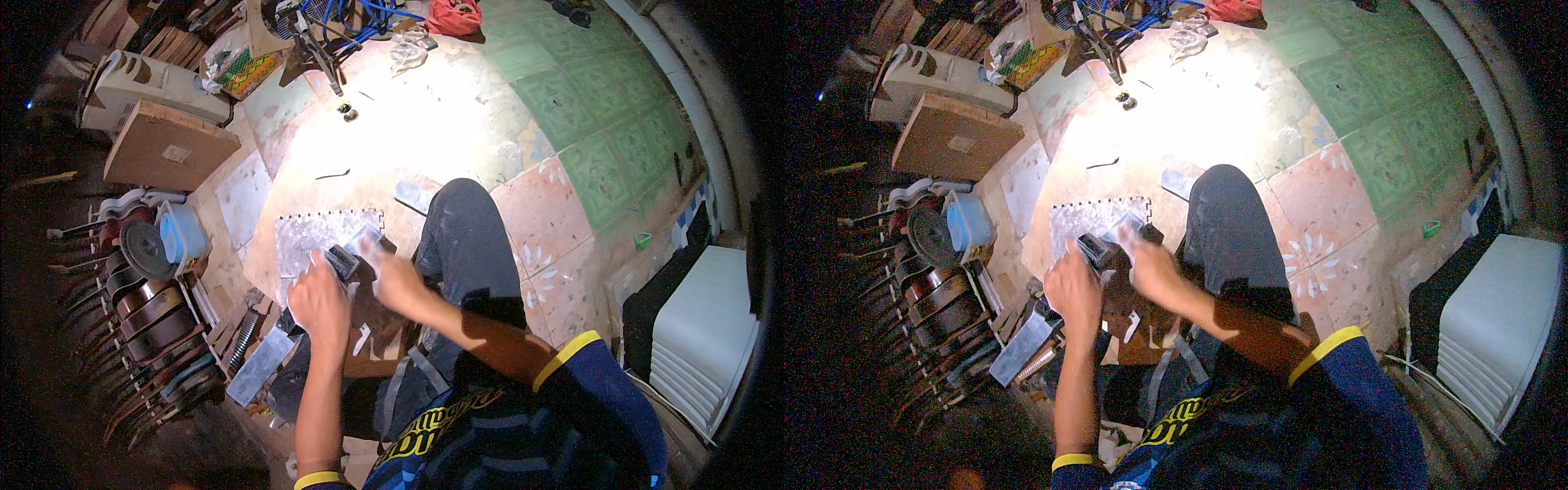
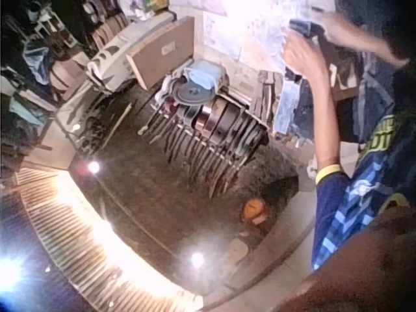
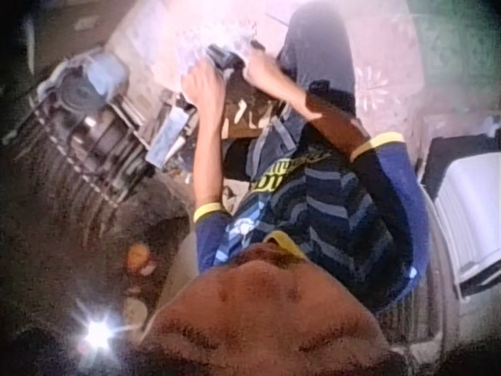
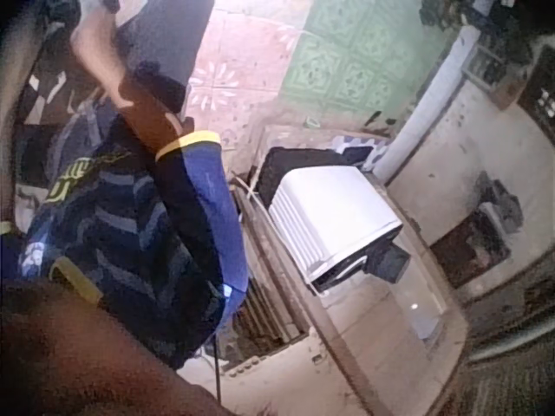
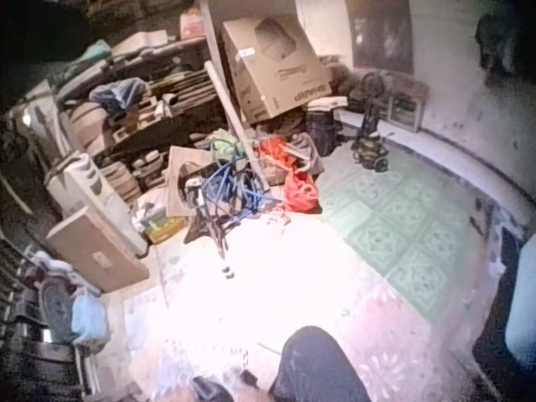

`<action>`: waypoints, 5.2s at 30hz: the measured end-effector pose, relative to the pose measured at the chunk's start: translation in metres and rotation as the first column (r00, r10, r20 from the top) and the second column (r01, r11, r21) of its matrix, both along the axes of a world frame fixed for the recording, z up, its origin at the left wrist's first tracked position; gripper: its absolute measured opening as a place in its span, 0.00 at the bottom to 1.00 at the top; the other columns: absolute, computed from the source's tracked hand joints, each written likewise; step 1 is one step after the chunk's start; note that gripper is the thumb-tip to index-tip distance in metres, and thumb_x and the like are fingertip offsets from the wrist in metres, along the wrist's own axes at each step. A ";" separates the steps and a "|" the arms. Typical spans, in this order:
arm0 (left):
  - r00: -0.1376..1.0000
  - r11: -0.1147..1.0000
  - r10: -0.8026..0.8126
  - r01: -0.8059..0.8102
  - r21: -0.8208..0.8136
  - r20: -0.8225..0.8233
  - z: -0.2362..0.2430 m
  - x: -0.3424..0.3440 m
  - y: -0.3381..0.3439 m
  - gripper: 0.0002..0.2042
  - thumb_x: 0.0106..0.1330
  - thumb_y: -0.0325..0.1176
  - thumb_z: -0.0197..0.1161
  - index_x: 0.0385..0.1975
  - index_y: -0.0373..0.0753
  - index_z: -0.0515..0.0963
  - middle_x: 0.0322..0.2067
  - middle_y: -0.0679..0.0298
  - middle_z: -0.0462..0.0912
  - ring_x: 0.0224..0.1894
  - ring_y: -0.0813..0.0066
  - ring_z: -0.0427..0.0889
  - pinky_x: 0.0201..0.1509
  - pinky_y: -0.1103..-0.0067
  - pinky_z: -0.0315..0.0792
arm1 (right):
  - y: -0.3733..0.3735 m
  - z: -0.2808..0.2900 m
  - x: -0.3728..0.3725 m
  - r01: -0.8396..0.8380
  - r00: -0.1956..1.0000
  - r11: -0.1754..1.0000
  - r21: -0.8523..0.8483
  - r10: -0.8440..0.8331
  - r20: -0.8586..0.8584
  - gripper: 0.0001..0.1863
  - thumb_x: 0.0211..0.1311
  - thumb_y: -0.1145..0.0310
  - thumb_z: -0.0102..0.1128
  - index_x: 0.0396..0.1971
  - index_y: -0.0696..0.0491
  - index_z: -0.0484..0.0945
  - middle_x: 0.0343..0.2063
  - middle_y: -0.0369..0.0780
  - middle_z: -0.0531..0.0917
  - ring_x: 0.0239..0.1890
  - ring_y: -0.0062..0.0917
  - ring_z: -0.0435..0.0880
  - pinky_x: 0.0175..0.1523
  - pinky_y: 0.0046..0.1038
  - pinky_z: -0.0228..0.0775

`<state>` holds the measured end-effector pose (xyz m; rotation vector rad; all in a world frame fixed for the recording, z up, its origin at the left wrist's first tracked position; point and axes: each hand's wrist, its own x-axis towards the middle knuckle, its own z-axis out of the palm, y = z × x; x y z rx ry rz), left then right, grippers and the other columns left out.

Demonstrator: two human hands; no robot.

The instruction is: The person sands the surface of a dark instrument body using a block-shaped sanding tool, rotating the object to work on different edges and flat surfaces.

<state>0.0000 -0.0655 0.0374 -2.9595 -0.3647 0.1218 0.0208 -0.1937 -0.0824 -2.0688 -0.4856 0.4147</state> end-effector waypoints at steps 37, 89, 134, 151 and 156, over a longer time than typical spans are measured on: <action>0.975 0.987 -0.158 0.152 0.051 0.155 -0.006 0.016 0.014 0.18 0.57 0.26 0.65 0.49 0.28 0.80 0.21 0.55 0.84 0.24 0.58 0.86 0.29 0.67 0.76 | -0.012 -0.056 0.083 0.014 0.994 0.965 -0.261 -0.042 -0.100 0.28 0.59 0.78 0.53 0.60 0.45 0.80 0.36 0.55 0.87 0.41 0.50 0.87 0.48 0.47 0.81; 0.944 0.951 -0.309 0.310 -0.003 -0.117 0.017 0.005 0.052 0.15 0.61 0.27 0.60 0.48 0.41 0.81 0.26 0.54 0.86 0.33 0.55 0.88 0.41 0.63 0.79 | -0.001 -0.073 0.057 0.049 0.983 0.963 0.266 0.001 -0.184 0.27 0.66 0.54 0.65 0.61 0.51 0.80 0.51 0.51 0.86 0.55 0.39 0.86 0.61 0.32 0.74; 0.485 0.604 0.737 -0.160 -0.781 0.470 -0.051 -0.122 0.120 0.43 0.51 0.49 0.80 0.61 0.27 0.67 0.55 0.41 0.75 0.60 0.42 0.74 0.68 0.60 0.66 | -0.015 0.004 0.012 0.403 0.855 0.794 0.455 -0.149 -0.496 0.20 0.69 0.77 0.59 0.59 0.59 0.74 0.46 0.39 0.82 0.40 0.23 0.83 0.50 0.28 0.82; 0.488 0.781 0.624 -0.356 -0.514 0.610 -0.045 -0.128 0.123 0.27 0.66 0.49 0.69 0.40 0.24 0.76 0.41 0.35 0.82 0.48 0.37 0.81 0.76 0.54 0.54 | -0.051 0.024 0.024 0.450 0.750 0.760 0.469 -0.037 -0.661 0.22 0.64 0.73 0.67 0.58 0.55 0.75 0.44 0.34 0.82 0.44 0.20 0.80 0.48 0.24 0.74; 0.566 0.817 0.574 -0.348 -0.459 0.592 -0.036 -0.144 0.123 0.26 0.67 0.48 0.68 0.40 0.22 0.77 0.42 0.37 0.83 0.55 0.44 0.79 0.77 0.51 0.52 | -0.056 0.021 0.023 0.549 0.679 0.652 0.523 0.018 -0.734 0.20 0.67 0.67 0.65 0.56 0.55 0.75 0.44 0.36 0.82 0.47 0.27 0.82 0.55 0.30 0.74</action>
